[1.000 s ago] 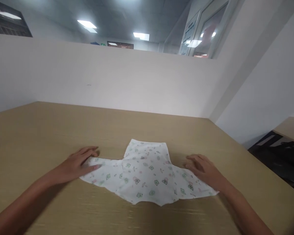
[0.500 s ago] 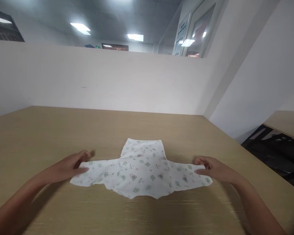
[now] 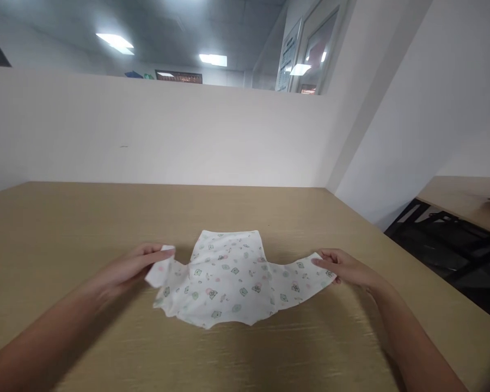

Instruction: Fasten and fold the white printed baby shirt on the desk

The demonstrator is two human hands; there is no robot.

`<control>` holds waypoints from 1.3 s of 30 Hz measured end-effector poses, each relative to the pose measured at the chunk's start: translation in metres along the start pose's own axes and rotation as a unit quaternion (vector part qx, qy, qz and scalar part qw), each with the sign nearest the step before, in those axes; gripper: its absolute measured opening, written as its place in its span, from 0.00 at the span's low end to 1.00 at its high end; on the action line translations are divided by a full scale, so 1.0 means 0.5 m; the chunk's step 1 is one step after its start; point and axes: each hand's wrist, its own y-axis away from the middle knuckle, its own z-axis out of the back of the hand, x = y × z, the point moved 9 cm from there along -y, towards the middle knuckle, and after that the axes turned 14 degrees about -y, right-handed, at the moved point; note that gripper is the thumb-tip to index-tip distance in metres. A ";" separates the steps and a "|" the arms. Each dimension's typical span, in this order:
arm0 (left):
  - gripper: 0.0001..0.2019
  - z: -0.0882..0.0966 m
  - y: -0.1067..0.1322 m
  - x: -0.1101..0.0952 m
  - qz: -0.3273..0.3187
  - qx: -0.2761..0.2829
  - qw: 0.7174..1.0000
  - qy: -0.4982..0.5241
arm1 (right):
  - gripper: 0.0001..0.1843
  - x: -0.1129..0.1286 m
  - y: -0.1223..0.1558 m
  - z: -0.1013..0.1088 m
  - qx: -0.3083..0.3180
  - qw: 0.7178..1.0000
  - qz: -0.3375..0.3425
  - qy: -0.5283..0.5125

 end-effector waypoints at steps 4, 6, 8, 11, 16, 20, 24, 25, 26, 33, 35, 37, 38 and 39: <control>0.22 -0.154 -0.010 -0.147 -0.040 0.177 0.977 0.110 | 0.31 0.005 -0.012 0.004 -0.027 0.999 0.026 -0.029; 0.24 -0.207 -0.012 -0.181 -0.061 0.210 0.973 0.079 | 0.31 0.004 -0.019 0.005 -0.039 0.998 0.035 -0.043; 0.25 -0.247 -0.010 -0.185 -0.086 0.226 0.970 0.037 | 0.31 0.000 -0.025 0.000 -0.038 0.997 0.035 -0.052; 0.22 -0.255 -0.006 -0.169 -0.172 0.135 0.975 -0.043 | 0.29 0.002 -0.029 -0.012 -0.030 0.997 0.036 -0.066; 0.09 -0.245 0.055 -0.173 -0.403 -0.042 0.895 -0.186 | 0.27 0.023 -0.034 -0.046 -0.091 0.989 0.066 -0.094; 0.12 -0.269 0.079 -0.181 -0.462 -0.038 0.855 -0.231 | 0.26 0.066 -0.041 -0.124 -0.156 0.975 0.140 -0.073; 0.09 -0.256 0.078 -0.191 -0.455 -0.052 0.867 -0.195 | 0.23 0.128 -0.065 -0.258 -0.109 0.973 0.202 -0.004; 0.08 -0.249 0.077 -0.191 -0.452 -0.055 0.872 -0.178 | 0.21 0.145 -0.072 -0.293 -0.091 0.972 0.218 0.014; 0.07 -0.241 0.077 -0.190 -0.450 -0.062 0.877 -0.156 | 0.20 0.162 -0.080 -0.326 -0.072 0.970 0.231 0.029; 0.18 -0.180 0.052 -0.158 -0.398 -0.111 0.910 -0.024 | 0.28 0.198 -0.143 -0.469 0.099 0.969 0.195 0.118; 0.19 -0.166 0.028 -0.144 -0.366 -0.130 0.921 -0.025 | 0.30 0.200 -0.171 -0.413 0.023 0.969 0.219 0.116; 0.19 -0.149 -0.003 -0.126 -0.325 -0.155 0.932 -0.045 | 0.29 0.190 -0.197 -0.330 -0.078 0.960 0.243 0.116; 0.18 -0.140 -0.020 -0.114 -0.305 -0.165 0.936 -0.060 | 0.27 0.179 -0.208 -0.285 -0.134 0.951 0.249 0.123; 0.16 -0.131 -0.037 -0.103 -0.287 -0.173 0.939 -0.076 | 0.25 0.167 -0.216 -0.245 -0.178 0.940 0.256 0.137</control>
